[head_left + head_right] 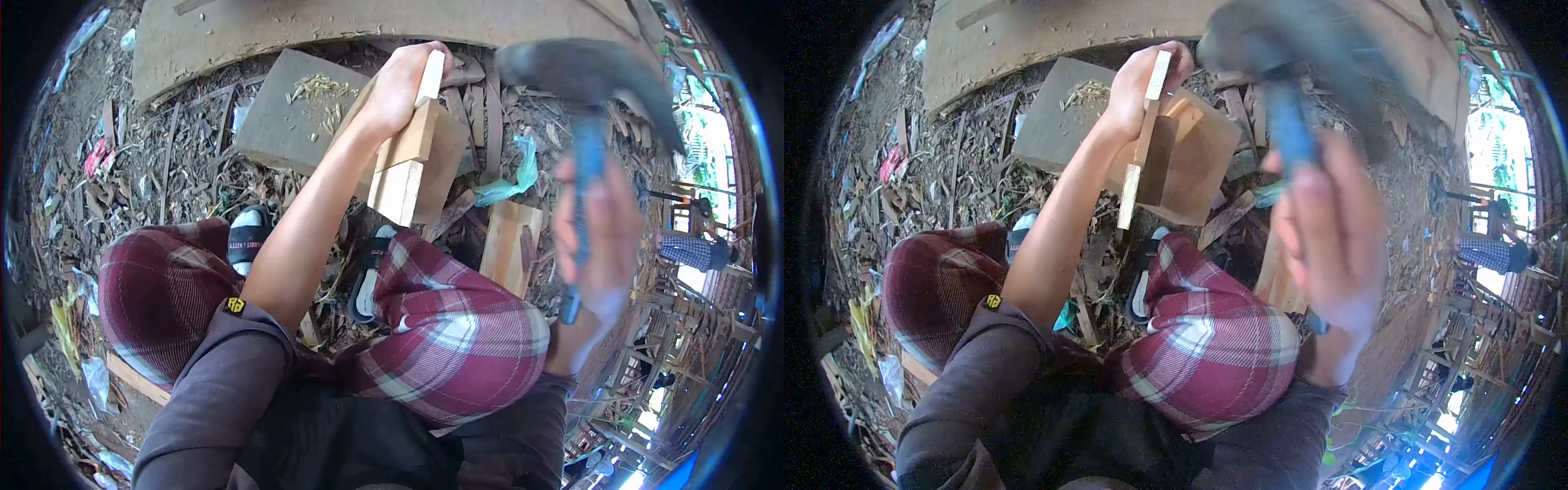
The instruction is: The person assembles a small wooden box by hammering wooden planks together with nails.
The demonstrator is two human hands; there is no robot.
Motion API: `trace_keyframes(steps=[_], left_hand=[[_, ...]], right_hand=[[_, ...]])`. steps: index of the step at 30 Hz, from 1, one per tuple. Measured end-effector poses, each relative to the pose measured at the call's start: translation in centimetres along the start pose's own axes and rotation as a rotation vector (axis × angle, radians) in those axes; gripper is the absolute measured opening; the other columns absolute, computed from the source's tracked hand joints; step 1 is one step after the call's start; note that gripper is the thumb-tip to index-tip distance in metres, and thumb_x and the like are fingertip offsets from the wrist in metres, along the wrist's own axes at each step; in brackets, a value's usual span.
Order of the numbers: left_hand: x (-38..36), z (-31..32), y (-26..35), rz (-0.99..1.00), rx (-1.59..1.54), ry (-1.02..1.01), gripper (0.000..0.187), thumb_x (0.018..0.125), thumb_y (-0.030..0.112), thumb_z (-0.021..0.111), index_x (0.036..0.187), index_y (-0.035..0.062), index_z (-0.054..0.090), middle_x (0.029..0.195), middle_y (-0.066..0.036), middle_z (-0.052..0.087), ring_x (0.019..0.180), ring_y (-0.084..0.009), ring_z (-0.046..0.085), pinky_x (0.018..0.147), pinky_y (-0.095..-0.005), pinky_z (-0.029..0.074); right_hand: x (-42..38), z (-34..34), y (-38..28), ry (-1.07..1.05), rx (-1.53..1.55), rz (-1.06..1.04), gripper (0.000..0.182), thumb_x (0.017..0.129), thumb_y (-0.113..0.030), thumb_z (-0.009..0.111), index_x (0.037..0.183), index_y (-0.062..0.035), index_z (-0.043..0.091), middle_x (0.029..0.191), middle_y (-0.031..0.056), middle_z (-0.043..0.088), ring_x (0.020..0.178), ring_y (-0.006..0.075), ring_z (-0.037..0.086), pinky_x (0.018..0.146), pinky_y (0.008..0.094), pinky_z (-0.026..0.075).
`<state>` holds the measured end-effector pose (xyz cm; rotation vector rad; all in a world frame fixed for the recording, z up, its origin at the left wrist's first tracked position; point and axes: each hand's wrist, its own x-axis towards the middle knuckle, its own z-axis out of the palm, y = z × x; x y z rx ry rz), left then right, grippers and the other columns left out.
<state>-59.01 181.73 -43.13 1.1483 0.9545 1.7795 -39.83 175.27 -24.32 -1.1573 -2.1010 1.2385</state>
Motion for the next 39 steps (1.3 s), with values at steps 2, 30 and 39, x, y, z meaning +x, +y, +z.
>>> trace_keyframes(steps=[2, 30, 39], left_hand=[[0.1, -0.2, -0.2, 0.013, -0.027, -0.031, 0.037, 0.096, 0.037, 0.038, 0.079, 0.0083, 0.055, 0.061, 0.005, 0.041, 0.053, -0.0044, 0.041, 0.047, -0.0211, 0.034], [0.3, -1.8, -0.3, -0.090, -0.321, 0.005, 0.035, 0.098, 0.031, 0.037, 0.079, 0.0065, 0.054, 0.054, 0.001, 0.043, 0.042, -0.0070, 0.036, 0.040, -0.0229, 0.026], [0.0, 1.9, 1.4, -0.032, 0.135, 0.233, 0.044, 0.099, 0.030, 0.028, 0.075, 0.0048, 0.056, 0.059, -0.002, 0.048, 0.054, -0.0101, 0.043, 0.055, -0.0244, 0.035]], right_hand=[[-0.5, 0.1, -0.8, 0.069, 0.179, -0.126, 0.025, 0.099, -0.022, 0.040, 0.100, -0.0009, 0.053, 0.056, -0.0056, 0.043, 0.043, 0.0017, 0.033, 0.038, 0.0200, 0.025], [1.9, 0.8, 2.5, -0.143, 0.224, 0.075, 0.028, 0.099, -0.025, 0.042, 0.093, -0.0002, 0.053, 0.056, -0.0032, 0.041, 0.040, 0.0025, 0.032, 0.035, 0.0176, 0.026], [-0.7, -0.6, 2.4, 0.091, 0.217, 0.047, 0.031, 0.098, -0.023, 0.044, 0.112, 0.0036, 0.054, 0.062, -0.0006, 0.047, 0.042, 0.0010, 0.034, 0.038, 0.0161, 0.028]])
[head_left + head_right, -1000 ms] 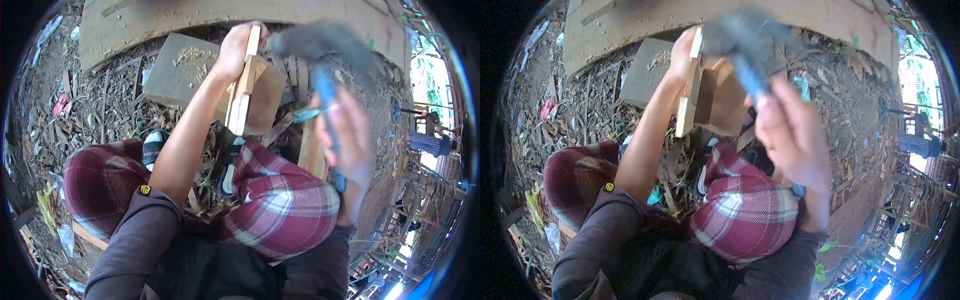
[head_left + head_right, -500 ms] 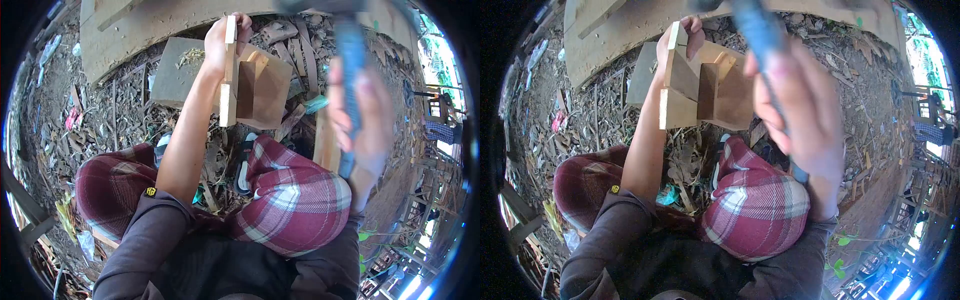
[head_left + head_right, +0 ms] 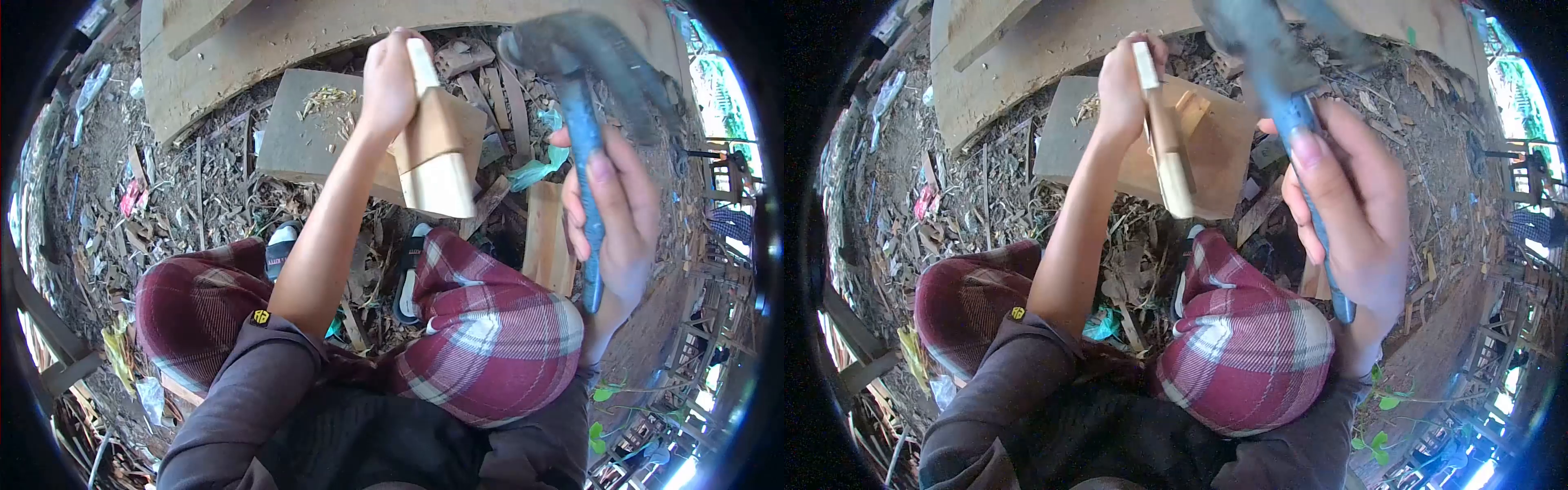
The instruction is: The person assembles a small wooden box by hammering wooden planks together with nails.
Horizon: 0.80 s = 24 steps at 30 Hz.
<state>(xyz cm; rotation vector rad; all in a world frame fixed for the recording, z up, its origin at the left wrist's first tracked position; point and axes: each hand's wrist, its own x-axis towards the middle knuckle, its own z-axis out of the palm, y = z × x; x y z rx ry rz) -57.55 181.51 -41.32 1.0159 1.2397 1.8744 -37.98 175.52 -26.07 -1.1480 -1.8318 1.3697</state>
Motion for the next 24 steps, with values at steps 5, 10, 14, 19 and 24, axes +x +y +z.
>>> trace_keyframes(steps=[5, 10, 14, 19, 24], left_hand=[[-0.8, 1.4, 1.3, -0.293, 0.284, 0.074, 0.049, 0.096, 0.035, 0.038, 0.074, -0.0038, 0.058, 0.066, -0.011, 0.061, 0.067, -0.0203, 0.058, 0.068, -0.0372, 0.043], [0.1, -0.5, 0.1, -0.488, -0.472, -0.433, 0.045, 0.096, 0.035, 0.042, 0.061, 0.0071, 0.051, 0.045, 0.000, 0.040, 0.038, -0.0116, 0.037, 0.039, -0.0270, 0.029], [0.5, -0.4, 0.2, -0.362, -0.794, -0.686, 0.047, 0.102, 0.029, 0.026, 0.062, 0.0111, 0.046, 0.035, -0.001, 0.032, 0.029, -0.0152, 0.028, 0.034, -0.0250, 0.027], [-0.2, 0.1, -3.3, -0.288, -1.427, -0.894, 0.051, 0.103, 0.035, 0.017, 0.072, 0.0131, 0.051, 0.045, 0.001, 0.046, 0.055, -0.0119, 0.043, 0.067, -0.0248, 0.035], [-0.9, -0.2, -10.2, -0.096, -1.533, -0.707, 0.049, 0.102, 0.037, 0.020, 0.077, 0.0150, 0.055, 0.054, 0.000, 0.054, 0.070, -0.0140, 0.045, 0.074, -0.0278, 0.035]], right_hand=[[-0.7, -1.8, 2.7, 0.109, -0.134, 0.031, 0.030, 0.098, -0.022, 0.047, 0.112, 0.0027, 0.055, 0.063, -0.0017, 0.048, 0.043, 0.0012, 0.037, 0.039, 0.0163, 0.029], [-1.5, -3.0, 3.8, 0.108, 0.086, 0.051, 0.029, 0.098, -0.022, 0.047, 0.112, 0.0021, 0.056, 0.062, -0.0005, 0.048, 0.042, 0.0016, 0.037, 0.038, 0.0169, 0.029], [-1.2, -2.4, 5.5, 0.127, 0.079, 0.054, 0.030, 0.097, -0.023, 0.048, 0.113, 0.0016, 0.056, 0.060, 0.0000, 0.046, 0.040, 0.0019, 0.036, 0.037, 0.0173, 0.029], [0.1, -1.6, 7.8, -0.012, 0.277, 0.106, 0.022, 0.094, -0.024, 0.057, 0.095, -0.0027, 0.054, 0.060, -0.0016, 0.047, 0.041, 0.0023, 0.037, 0.037, 0.0180, 0.029], [1.5, -0.3, 13.0, 0.138, -0.086, 0.118, 0.031, 0.084, -0.028, 0.071, 0.090, -0.0029, 0.053, 0.060, -0.0017, 0.048, 0.050, 0.0065, 0.046, 0.048, 0.0215, 0.038]])
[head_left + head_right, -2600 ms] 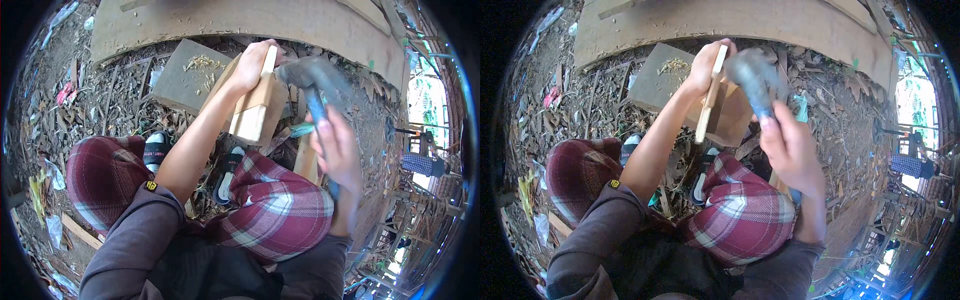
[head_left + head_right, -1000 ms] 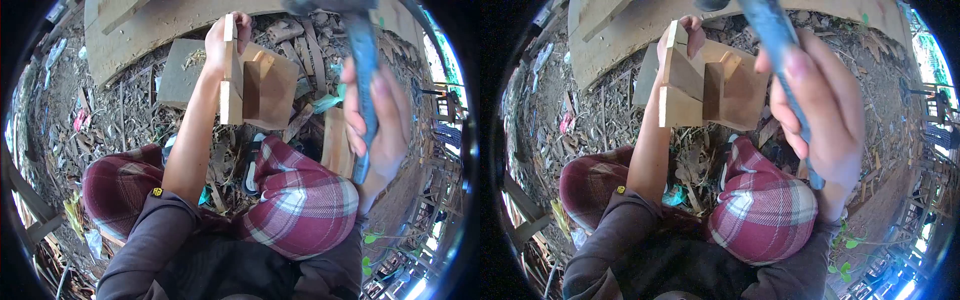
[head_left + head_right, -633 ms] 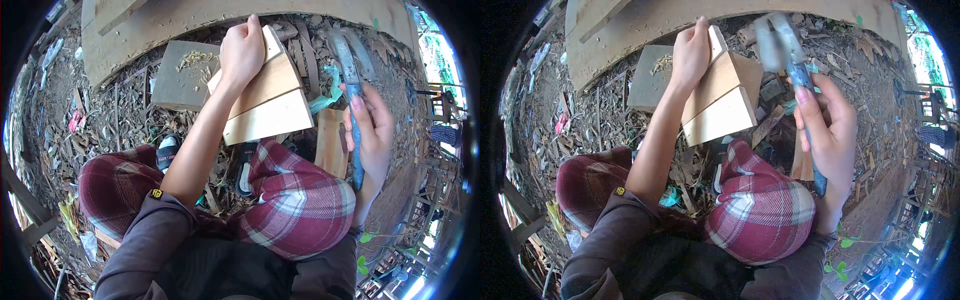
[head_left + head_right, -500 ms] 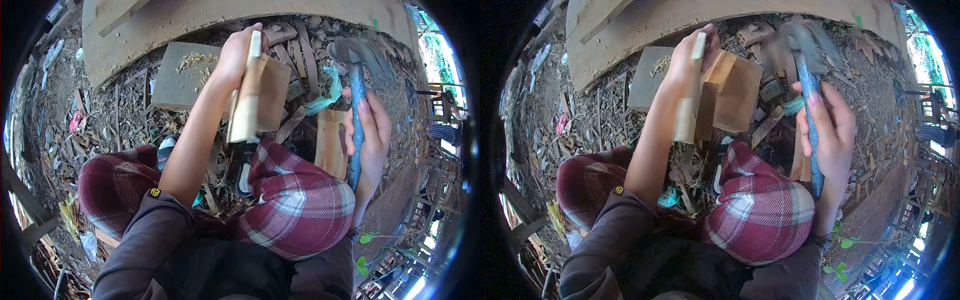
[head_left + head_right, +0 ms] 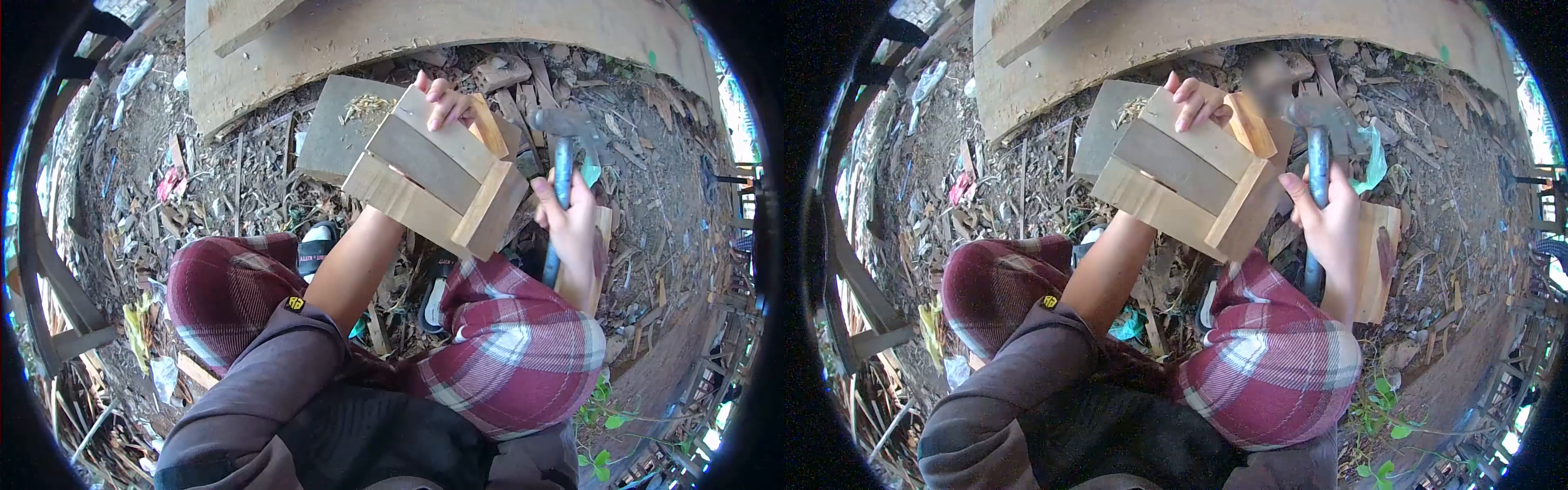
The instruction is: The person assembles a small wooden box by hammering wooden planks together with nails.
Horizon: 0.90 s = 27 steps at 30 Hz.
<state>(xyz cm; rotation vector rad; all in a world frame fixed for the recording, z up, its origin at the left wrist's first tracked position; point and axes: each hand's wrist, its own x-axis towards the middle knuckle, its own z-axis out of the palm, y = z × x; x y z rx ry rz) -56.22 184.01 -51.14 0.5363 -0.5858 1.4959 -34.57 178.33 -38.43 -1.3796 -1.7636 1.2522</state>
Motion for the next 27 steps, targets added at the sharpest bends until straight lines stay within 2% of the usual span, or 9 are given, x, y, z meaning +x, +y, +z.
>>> trace_keyframes(steps=[2, 7, 10, 11, 14, 18, 20, 22, 27], left_hand=[[-1.1, -1.2, -0.2, 0.102, -0.001, 0.038, 0.049, 0.102, 0.037, 0.020, 0.077, 0.0146, 0.055, 0.056, 0.000, 0.055, 0.075, -0.0146, 0.045, 0.077, -0.0293, 0.034], [-4.1, -2.6, 0.0, 0.203, 0.056, 0.301, 0.059, 0.101, 0.047, 0.017, 0.076, 0.0091, 0.054, 0.065, -0.005, 0.054, 0.084, -0.0211, 0.048, 0.089, -0.0353, 0.038], [-4.6, -3.4, 0.0, 0.227, 0.116, 0.346, 0.059, 0.099, 0.054, 0.018, 0.074, 0.0117, 0.052, 0.066, -0.002, 0.053, 0.086, -0.0197, 0.043, 0.095, -0.0327, 0.031], [-4.5, -4.1, 0.1, 0.235, 0.117, 0.310, 0.061, 0.097, 0.057, 0.021, 0.078, 0.0111, 0.056, 0.067, -0.002, 0.053, 0.091, -0.0202, 0.046, 0.087, -0.0323, 0.039], [-2.9, -2.1, 0.9, 0.124, 0.241, 0.497, 0.060, 0.096, 0.058, 0.029, 0.078, 0.0092, 0.059, 0.066, -0.001, 0.055, 0.083, -0.0193, 0.054, 0.073, -0.0305, 0.047], [-1.2, 1.0, 3.6, -0.298, 1.269, 0.845, 0.063, 0.098, 0.052, 0.033, 0.085, 0.0005, 0.068, 0.083, -0.008, 0.067, 0.074, -0.0144, 0.062, 0.070, -0.0276, 0.050], [-1.3, 3.6, 5.4, -0.497, 1.294, 0.994, 0.057, 0.098, 0.047, 0.037, 0.102, -0.0011, 0.068, 0.093, -0.007, 0.068, 0.081, -0.0147, 0.061, 0.078, -0.0291, 0.048], [-3.6, 1.1, 8.8, -0.456, 1.086, 0.695, 0.055, 0.097, 0.049, 0.039, 0.114, 0.0037, 0.064, 0.105, -0.009, 0.065, 0.095, -0.0143, 0.059, 0.087, -0.0292, 0.046], [-5.7, 4.0, 9.0, -0.633, 1.681, 0.511, 0.068, 0.084, 0.045, 0.064, 0.140, 0.0134, 0.041, 0.142, -0.009, 0.040, 0.132, -0.0228, 0.035, 0.109, -0.0370, 0.027]], right_hand=[[0.8, 0.7, 3.7, 0.062, -0.154, -0.222, 0.036, 0.083, -0.030, 0.072, 0.091, -0.0014, 0.052, 0.066, -0.0005, 0.049, 0.059, 0.0091, 0.048, 0.058, 0.0240, 0.042], [1.2, 1.9, 7.0, 0.049, 0.145, -0.083, 0.076, 0.072, -0.037, 0.081, 0.123, 0.0062, 0.046, 0.098, 0.0060, 0.048, 0.097, 0.0179, 0.050, 0.090, 0.0294, 0.039], [2.8, 2.6, 9.0, 0.125, -0.029, -0.234, 0.083, 0.066, -0.039, 0.085, 0.122, 0.0068, 0.045, 0.095, 0.0047, 0.047, 0.098, 0.0188, 0.050, 0.093, 0.0304, 0.039], [3.0, 2.8, 9.4, 0.159, -0.063, -0.241, 0.083, 0.062, -0.035, 0.087, 0.121, 0.0059, 0.046, 0.096, 0.0065, 0.048, 0.097, 0.0202, 0.050, 0.090, 0.0318, 0.040], [2.7, 4.5, 7.6, 0.130, -0.269, -0.091, 0.077, 0.063, -0.030, 0.087, 0.119, 0.0052, 0.047, 0.099, 0.0099, 0.050, 0.095, 0.0206, 0.051, 0.086, 0.0326, 0.042], [3.3, 6.1, 9.7, 0.231, -0.331, -0.215, 0.068, 0.066, -0.016, 0.080, 0.120, 0.0056, 0.045, 0.099, 0.0143, 0.052, 0.093, 0.0260, 0.055, 0.082, 0.0373, 0.044], [3.1, 6.6, 9.2, 0.262, -0.265, -0.131, 0.065, 0.067, -0.013, 0.078, 0.120, 0.0057, 0.045, 0.100, 0.0147, 0.052, 0.092, 0.0265, 0.055, 0.083, 0.0376, 0.045], [3.2, 6.4, 9.4, 0.276, -0.250, -0.104, 0.059, 0.068, -0.010, 0.075, 0.118, 0.0054, 0.046, 0.099, 0.0145, 0.053, 0.091, 0.0268, 0.056, 0.082, 0.0377, 0.045], [5.4, 2.1, 10.3, 0.190, -0.393, -0.234, 0.039, 0.071, -0.006, 0.070, 0.104, 0.0020, 0.051, 0.092, 0.0111, 0.055, 0.080, 0.0255, 0.057, 0.075, 0.0366, 0.047]])
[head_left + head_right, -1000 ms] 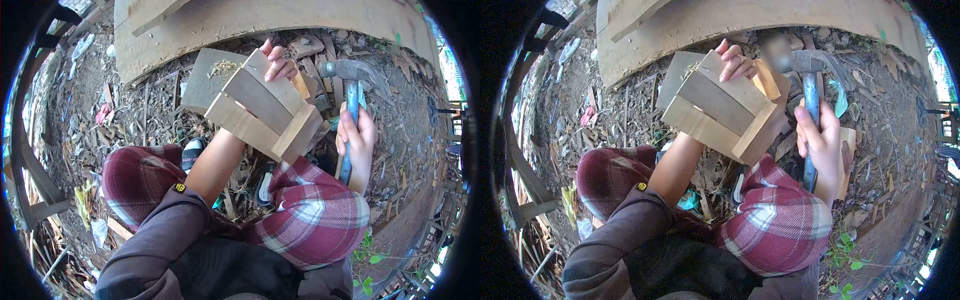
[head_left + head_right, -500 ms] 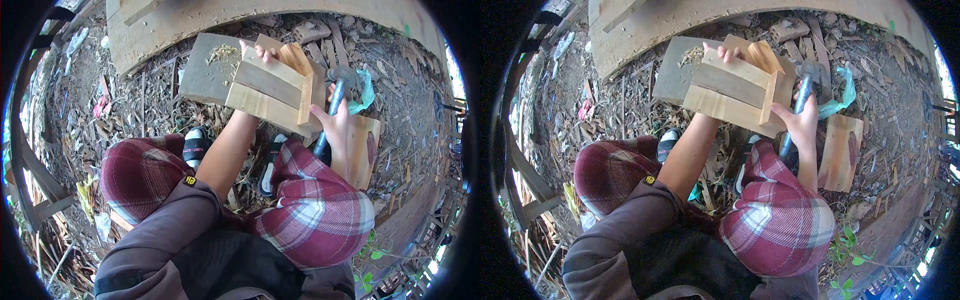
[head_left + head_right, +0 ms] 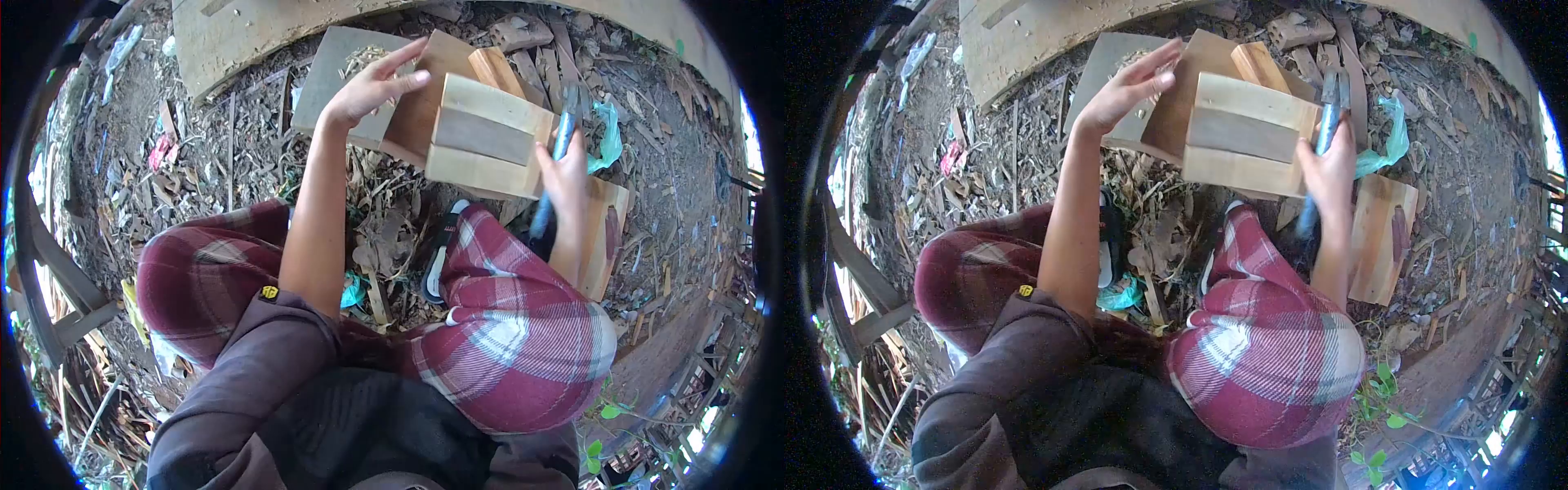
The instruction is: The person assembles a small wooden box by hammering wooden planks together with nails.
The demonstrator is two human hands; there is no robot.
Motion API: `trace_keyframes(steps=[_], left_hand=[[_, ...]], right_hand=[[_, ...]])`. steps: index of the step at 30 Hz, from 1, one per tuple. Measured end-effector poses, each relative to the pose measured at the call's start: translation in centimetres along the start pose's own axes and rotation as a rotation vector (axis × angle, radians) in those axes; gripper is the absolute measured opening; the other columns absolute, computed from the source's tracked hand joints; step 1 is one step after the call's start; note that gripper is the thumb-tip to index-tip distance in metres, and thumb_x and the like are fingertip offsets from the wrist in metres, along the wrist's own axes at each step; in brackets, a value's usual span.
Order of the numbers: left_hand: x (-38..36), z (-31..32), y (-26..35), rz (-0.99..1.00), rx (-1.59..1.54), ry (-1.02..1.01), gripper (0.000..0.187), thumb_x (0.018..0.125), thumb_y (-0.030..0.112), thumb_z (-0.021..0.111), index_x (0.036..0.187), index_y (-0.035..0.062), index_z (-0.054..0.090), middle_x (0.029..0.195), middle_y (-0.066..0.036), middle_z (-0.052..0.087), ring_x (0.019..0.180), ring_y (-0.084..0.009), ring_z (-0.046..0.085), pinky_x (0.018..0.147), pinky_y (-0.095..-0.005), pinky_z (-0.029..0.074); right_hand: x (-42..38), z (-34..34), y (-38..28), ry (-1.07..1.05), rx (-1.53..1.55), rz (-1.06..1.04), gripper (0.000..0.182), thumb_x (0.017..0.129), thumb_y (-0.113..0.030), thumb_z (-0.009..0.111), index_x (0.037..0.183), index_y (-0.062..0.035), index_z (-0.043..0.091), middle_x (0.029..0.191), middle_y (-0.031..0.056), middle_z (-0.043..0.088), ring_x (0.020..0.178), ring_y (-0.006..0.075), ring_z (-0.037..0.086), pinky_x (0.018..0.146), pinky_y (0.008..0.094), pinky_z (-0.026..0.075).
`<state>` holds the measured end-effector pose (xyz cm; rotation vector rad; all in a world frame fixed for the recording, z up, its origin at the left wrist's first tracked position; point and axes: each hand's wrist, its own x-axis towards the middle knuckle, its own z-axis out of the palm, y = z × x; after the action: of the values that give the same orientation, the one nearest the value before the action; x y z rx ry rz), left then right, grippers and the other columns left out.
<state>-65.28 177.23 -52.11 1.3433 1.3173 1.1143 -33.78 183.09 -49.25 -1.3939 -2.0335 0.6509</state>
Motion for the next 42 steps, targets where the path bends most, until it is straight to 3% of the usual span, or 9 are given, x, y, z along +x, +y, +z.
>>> trace_keyframes(steps=[6, 13, 15, 18, 21, 23, 34, 37, 42], left_hand=[[-1.6, 4.4, 0.0, 0.116, 0.608, 0.001, 0.100, 0.056, 0.055, 0.081, 0.142, 0.0390, 0.033, 0.152, -0.027, 0.005, 0.140, -0.0432, 0.008, 0.113, -0.0541, 0.011], [-3.4, 3.2, 1.3, 0.036, 0.386, -0.052, 0.090, 0.058, 0.030, 0.085, 0.138, 0.0298, 0.045, 0.153, -0.023, 0.009, 0.141, -0.0365, 0.013, 0.113, -0.0439, 0.021], [-4.0, 2.7, 1.0, 0.042, 0.273, -0.090, 0.082, 0.060, 0.016, 0.081, 0.135, 0.0303, 0.049, 0.153, -0.021, 0.013, 0.139, -0.0355, 0.021, 0.110, -0.0401, 0.031], [-4.4, 3.3, 1.4, -0.026, 0.208, -0.068, 0.080, 0.062, -0.005, 0.074, 0.135, 0.0164, 0.050, 0.155, -0.013, 0.012, 0.142, -0.0265, 0.014, 0.112, -0.0362, 0.024], [-4.6, 3.9, 0.4, -0.061, 0.037, -0.004, 0.073, 0.063, 0.000, 0.076, 0.132, 0.0095, 0.052, 0.153, -0.015, 0.020, 0.141, -0.0260, 0.019, 0.111, -0.0395, 0.025], [-5.1, 4.0, 0.6, 0.031, 0.235, 0.069, 0.069, 0.063, -0.002, 0.072, 0.129, 0.0087, 0.055, 0.153, -0.016, 0.020, 0.135, -0.0280, 0.033, 0.106, -0.0391, 0.034], [-4.5, 4.1, -0.9, -0.002, 0.154, 0.114, 0.049, 0.076, 0.008, 0.069, 0.125, 0.0113, 0.060, 0.149, -0.016, 0.029, 0.138, -0.0292, 0.028, 0.110, -0.0410, 0.026], [-3.2, 4.1, -1.2, 0.073, 0.401, 0.139, 0.052, 0.076, 0.011, 0.071, 0.126, 0.0128, 0.059, 0.150, -0.017, 0.028, 0.140, -0.0312, 0.021, 0.112, -0.0421, 0.021], [-2.8, 3.8, -2.3, 0.068, 0.251, -0.045, 0.088, 0.067, 0.011, 0.077, 0.144, 0.0181, 0.035, 0.155, -0.019, 0.004, 0.142, -0.0329, 0.013, 0.112, -0.0438, 0.021]], right_hand=[[1.9, -0.8, 0.7, -0.184, 0.000, -0.155, 0.048, 0.076, -0.003, 0.065, 0.120, 0.0035, 0.048, 0.092, 0.0102, 0.054, 0.081, 0.0194, 0.058, 0.076, 0.0311, 0.048], [0.2, 1.6, -3.4, -0.038, -0.355, -0.248, 0.054, 0.078, -0.010, 0.062, 0.124, 0.0084, 0.042, 0.124, 0.0296, 0.048, 0.107, 0.0423, 0.054, 0.094, 0.0435, 0.044], [-0.9, 1.7, -7.3, -0.149, -0.269, -0.018, 0.056, 0.077, -0.011, 0.062, 0.124, 0.0099, 0.040, 0.117, 0.0295, 0.050, 0.110, 0.0420, 0.052, 0.095, 0.0444, 0.043], [-2.1, 0.9, -8.9, -0.157, -0.246, 0.092, 0.045, 0.075, -0.010, 0.059, 0.114, 0.0098, 0.050, 0.098, 0.0255, 0.057, 0.078, 0.0393, 0.061, 0.071, 0.0465, 0.050], [-3.0, 3.0, -6.9, 0.002, -0.525, 0.034, 0.032, 0.073, -0.019, 0.067, 0.086, 0.0086, 0.058, 0.085, 0.0231, 0.056, 0.061, 0.0324, 0.063, 0.054, 0.0412, 0.053], [-3.2, 2.7, -6.7, 0.008, -0.500, -0.048, 0.036, 0.074, -0.022, 0.067, 0.087, 0.0104, 0.057, 0.084, 0.0235, 0.056, 0.060, 0.0298, 0.063, 0.049, 0.0352, 0.052], [-2.6, 2.4, -6.0, -0.013, -0.334, 0.070, 0.034, 0.072, -0.021, 0.071, 0.083, 0.0083, 0.057, 0.078, 0.0208, 0.062, 0.066, 0.0328, 0.066, 0.057, 0.0406, 0.053], [-0.3, 1.7, -5.6, -0.142, -0.339, 0.141, 0.034, 0.070, -0.020, 0.073, 0.086, 0.0076, 0.061, 0.086, 0.0202, 0.064, 0.079, 0.0311, 0.066, 0.066, 0.0392, 0.054], [3.4, 2.0, -3.2, -0.126, -0.378, 0.032, 0.035, 0.072, -0.025, 0.074, 0.086, 0.0048, 0.062, 0.077, 0.0171, 0.065, 0.066, 0.0292, 0.065, 0.062, 0.0394, 0.054]])
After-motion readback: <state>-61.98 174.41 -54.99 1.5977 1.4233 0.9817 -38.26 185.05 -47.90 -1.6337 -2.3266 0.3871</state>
